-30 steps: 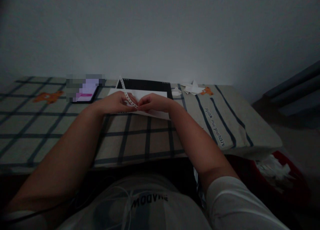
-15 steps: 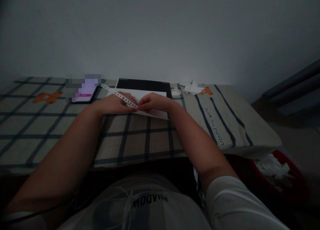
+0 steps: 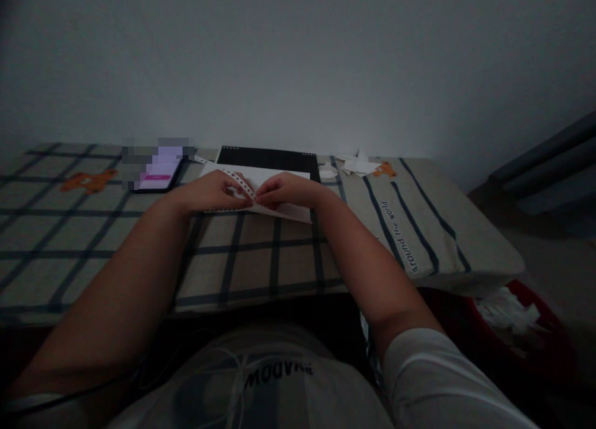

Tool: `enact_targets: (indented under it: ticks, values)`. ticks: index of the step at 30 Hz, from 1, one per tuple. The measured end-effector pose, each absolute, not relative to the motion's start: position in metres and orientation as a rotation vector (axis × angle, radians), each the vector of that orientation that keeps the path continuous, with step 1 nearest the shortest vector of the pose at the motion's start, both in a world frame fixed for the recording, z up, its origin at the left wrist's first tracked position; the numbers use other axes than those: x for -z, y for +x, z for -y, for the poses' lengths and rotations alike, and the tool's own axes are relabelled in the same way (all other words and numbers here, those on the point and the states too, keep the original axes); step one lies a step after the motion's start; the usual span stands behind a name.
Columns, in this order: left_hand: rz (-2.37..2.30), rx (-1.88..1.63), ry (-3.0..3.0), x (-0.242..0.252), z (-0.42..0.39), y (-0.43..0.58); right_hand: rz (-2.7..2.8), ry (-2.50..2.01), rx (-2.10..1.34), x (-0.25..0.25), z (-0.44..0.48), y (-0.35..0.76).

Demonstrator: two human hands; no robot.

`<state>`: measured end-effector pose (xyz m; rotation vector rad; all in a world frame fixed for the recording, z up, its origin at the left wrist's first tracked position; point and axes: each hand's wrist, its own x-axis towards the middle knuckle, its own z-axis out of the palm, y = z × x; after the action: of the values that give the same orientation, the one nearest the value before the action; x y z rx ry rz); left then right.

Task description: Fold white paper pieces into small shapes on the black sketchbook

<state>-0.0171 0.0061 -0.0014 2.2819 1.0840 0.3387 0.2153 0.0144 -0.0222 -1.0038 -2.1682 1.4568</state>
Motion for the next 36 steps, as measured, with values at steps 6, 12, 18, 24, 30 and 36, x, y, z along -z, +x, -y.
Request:
enact_targets:
  ticks: [6,12,18,24,30,36]
  values:
    - [-1.089,-0.356,2.325,0.0004,-0.0053,-0.0153,2.183,-1.010,-1.516,0.0222,-0.0145,0.2142]
    - [-1.044,-0.394,2.322,0.0028,-0.0054,-0.0151,2.210,-0.981,-1.442,0.0220,-0.0142,0.2124]
    - [-0.996,-0.387,2.302,0.0048,-0.0070,-0.0152,2.242,-0.962,-1.445,0.0233,-0.0154,0.2120]
    - [-1.017,-0.407,2.290,0.0040,-0.0069,-0.0170,2.248,-0.923,-1.335,0.0216,-0.0132,0.2115]
    - [-1.033,-0.422,2.344,0.0015,-0.0072,-0.0175,2.196,-1.012,-1.475,0.0203,-0.0128,0.2154]
    - [-1.030,-0.389,2.303,0.0039,-0.0063,-0.0153,2.220,-0.998,-1.478,0.0221,-0.0166,0.2136]
